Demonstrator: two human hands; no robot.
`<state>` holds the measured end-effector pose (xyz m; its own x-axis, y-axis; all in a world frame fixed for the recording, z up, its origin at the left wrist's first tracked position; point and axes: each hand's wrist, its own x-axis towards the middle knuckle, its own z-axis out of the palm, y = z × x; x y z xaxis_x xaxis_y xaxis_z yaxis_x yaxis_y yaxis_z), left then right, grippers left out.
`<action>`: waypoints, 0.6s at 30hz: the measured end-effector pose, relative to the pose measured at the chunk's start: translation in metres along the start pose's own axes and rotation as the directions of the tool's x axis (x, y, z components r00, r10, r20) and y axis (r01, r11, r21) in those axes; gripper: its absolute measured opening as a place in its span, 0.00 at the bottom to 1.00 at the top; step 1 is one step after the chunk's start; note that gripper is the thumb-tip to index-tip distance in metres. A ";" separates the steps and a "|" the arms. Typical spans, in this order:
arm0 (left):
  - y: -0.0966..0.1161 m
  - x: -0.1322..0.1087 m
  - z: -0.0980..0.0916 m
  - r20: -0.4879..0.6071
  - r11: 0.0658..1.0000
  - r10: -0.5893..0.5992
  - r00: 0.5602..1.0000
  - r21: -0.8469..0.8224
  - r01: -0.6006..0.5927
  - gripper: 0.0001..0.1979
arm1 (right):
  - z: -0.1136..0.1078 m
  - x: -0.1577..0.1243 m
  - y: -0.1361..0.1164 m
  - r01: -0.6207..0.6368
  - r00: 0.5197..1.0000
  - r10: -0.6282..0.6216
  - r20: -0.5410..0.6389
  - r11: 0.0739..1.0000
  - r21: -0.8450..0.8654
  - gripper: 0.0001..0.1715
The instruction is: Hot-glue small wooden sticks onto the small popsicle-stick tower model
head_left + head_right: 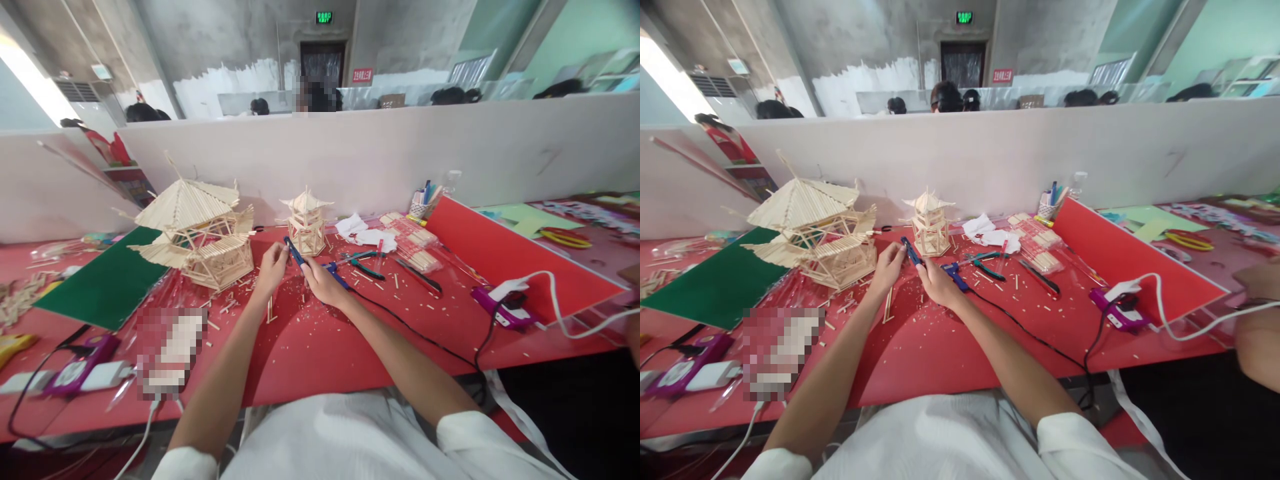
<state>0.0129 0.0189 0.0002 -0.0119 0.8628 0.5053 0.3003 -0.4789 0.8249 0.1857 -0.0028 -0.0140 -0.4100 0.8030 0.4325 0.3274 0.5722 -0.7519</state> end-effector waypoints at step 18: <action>0.006 -0.005 -0.003 -0.035 0.951 0.059 0.998 0.305 -0.046 0.13 | 0.002 -0.001 0.003 -0.009 1.000 0.009 0.014 0.999 -0.039 0.19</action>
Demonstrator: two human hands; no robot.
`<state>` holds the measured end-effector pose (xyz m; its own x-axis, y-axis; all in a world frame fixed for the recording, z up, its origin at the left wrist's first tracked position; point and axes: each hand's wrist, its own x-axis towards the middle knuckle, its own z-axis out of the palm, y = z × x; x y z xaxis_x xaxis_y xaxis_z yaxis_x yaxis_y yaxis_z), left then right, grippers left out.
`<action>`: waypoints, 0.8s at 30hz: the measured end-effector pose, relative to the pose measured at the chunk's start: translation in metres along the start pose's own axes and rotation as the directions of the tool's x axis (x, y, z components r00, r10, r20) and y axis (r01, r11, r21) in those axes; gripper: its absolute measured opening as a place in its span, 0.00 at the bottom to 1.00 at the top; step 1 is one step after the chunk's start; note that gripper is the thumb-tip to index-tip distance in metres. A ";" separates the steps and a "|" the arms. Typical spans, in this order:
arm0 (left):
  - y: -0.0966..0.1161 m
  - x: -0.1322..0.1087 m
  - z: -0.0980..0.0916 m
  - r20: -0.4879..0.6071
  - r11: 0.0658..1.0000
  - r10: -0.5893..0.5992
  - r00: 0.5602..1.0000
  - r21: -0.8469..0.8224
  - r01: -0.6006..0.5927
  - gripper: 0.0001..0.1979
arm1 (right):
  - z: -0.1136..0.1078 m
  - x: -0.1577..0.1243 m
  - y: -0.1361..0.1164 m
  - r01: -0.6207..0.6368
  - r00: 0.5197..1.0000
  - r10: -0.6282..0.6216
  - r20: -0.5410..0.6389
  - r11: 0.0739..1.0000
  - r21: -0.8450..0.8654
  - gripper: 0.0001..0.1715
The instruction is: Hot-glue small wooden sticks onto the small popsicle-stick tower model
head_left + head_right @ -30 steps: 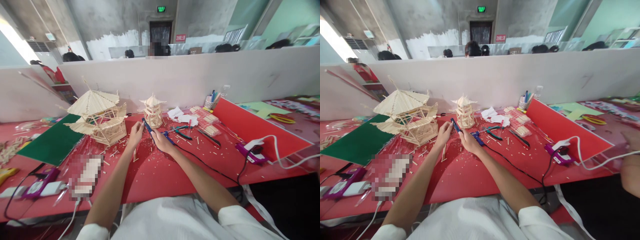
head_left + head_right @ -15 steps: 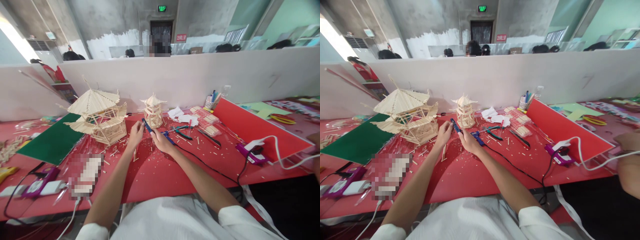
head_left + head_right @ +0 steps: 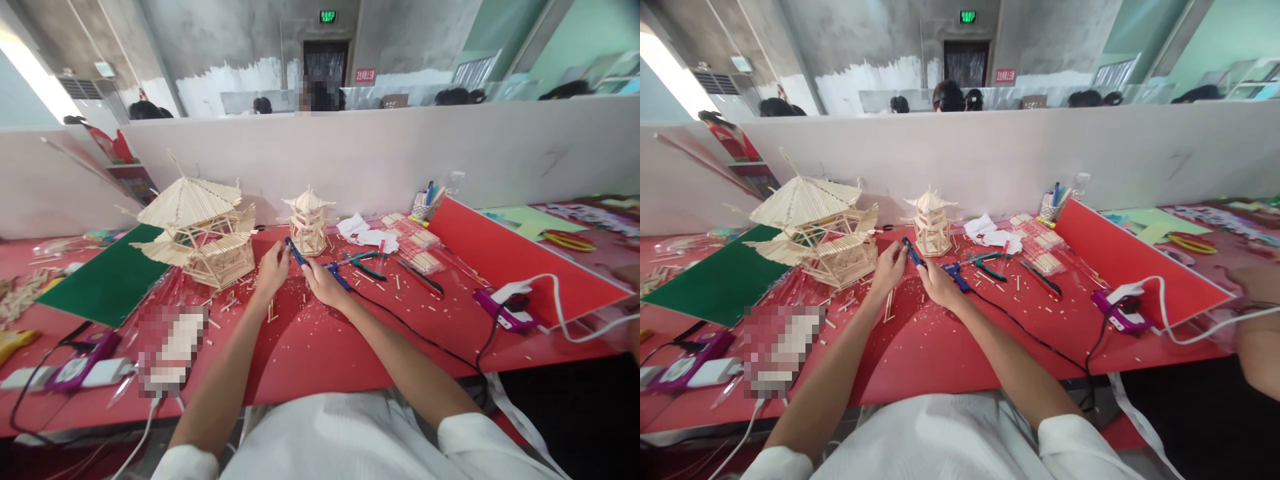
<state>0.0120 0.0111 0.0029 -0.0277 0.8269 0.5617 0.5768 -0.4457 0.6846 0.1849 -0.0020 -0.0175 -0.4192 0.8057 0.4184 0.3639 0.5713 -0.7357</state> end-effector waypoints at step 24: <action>0.015 -0.004 -0.005 0.017 0.949 0.013 1.000 0.315 -0.018 0.07 | 0.018 -0.004 0.003 -0.024 0.995 0.010 -0.099 0.990 -0.140 0.20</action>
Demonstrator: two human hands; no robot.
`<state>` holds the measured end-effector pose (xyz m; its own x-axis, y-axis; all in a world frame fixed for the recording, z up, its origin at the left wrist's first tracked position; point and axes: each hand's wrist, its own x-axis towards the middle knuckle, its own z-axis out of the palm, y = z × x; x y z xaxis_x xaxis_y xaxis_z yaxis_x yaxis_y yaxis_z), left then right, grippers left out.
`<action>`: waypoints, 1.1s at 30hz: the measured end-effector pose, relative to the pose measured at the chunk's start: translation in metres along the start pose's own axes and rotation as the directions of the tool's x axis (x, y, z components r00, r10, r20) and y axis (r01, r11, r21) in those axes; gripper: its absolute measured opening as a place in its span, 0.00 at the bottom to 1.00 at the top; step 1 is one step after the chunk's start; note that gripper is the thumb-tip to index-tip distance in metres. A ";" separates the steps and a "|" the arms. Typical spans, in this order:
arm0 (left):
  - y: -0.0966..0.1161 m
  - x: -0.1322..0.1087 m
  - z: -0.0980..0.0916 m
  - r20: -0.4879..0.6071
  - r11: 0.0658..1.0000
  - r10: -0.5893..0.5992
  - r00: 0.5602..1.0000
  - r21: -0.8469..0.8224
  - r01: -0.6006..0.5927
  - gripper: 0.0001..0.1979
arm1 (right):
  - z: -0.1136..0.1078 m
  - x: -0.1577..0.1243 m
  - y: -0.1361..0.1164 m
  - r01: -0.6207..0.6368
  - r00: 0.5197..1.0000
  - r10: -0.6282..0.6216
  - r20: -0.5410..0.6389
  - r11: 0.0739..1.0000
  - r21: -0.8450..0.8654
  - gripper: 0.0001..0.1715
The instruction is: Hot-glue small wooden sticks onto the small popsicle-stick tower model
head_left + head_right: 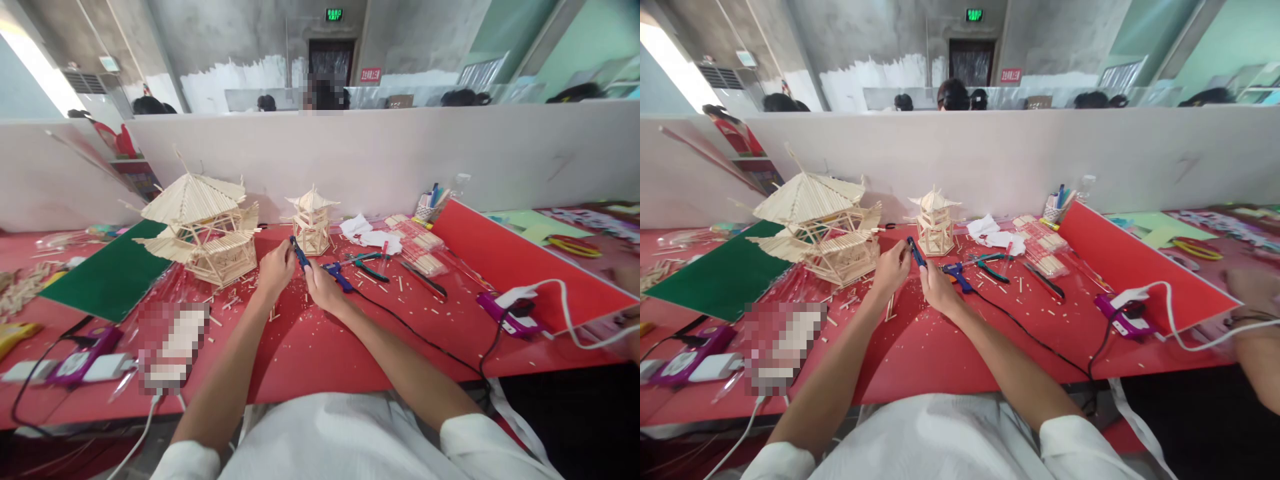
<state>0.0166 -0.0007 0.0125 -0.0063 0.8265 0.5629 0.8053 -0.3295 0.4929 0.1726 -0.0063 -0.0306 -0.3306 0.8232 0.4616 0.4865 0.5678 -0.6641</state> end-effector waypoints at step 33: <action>-0.001 0.002 0.000 -0.017 1.000 0.004 1.000 0.016 -0.004 0.07 | 0.024 -0.002 0.003 -0.035 0.992 0.040 -0.117 0.999 0.039 0.24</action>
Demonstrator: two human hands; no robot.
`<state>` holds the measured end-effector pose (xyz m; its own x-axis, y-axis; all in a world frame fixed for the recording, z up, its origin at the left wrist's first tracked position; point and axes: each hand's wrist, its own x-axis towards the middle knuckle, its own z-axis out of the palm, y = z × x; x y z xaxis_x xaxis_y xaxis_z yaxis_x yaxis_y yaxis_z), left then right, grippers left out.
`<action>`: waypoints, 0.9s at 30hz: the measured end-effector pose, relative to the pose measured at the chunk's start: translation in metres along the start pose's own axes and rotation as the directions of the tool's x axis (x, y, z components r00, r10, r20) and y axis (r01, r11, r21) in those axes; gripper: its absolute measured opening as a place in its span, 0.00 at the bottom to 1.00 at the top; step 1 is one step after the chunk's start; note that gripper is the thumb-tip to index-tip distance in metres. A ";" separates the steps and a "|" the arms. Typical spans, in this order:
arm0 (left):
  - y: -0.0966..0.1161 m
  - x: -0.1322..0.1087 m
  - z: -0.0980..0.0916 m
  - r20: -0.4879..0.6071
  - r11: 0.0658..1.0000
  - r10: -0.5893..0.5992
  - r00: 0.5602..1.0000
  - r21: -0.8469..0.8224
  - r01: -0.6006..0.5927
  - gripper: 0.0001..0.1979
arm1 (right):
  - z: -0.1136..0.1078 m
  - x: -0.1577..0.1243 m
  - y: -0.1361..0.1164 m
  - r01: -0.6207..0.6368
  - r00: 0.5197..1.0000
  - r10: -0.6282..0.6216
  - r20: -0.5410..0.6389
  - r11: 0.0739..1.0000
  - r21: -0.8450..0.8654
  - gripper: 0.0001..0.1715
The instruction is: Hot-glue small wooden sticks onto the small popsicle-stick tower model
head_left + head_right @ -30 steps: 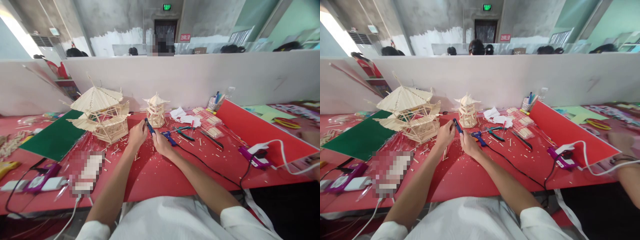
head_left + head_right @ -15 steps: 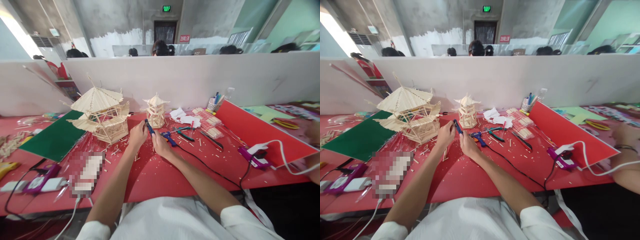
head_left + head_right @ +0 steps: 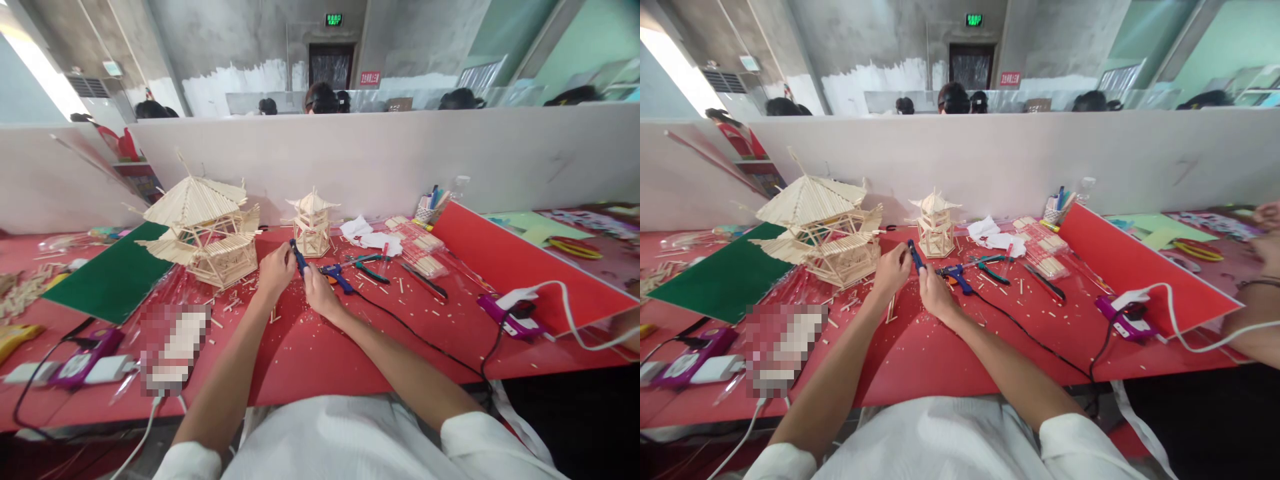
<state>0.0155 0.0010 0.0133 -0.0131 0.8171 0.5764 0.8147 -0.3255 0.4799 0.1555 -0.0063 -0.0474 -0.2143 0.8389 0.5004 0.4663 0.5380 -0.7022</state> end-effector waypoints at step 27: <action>0.008 -0.007 0.008 0.251 0.933 0.195 0.948 -0.347 -0.100 0.15 | -0.040 0.035 0.008 -0.070 0.975 0.182 -0.124 0.791 0.608 0.27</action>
<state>0.0264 -0.0037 0.0075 0.2922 0.8306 0.4740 0.5599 -0.5504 0.6193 0.1863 0.0235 -0.0149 -0.0173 0.9058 0.4233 -0.1384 0.4171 -0.8983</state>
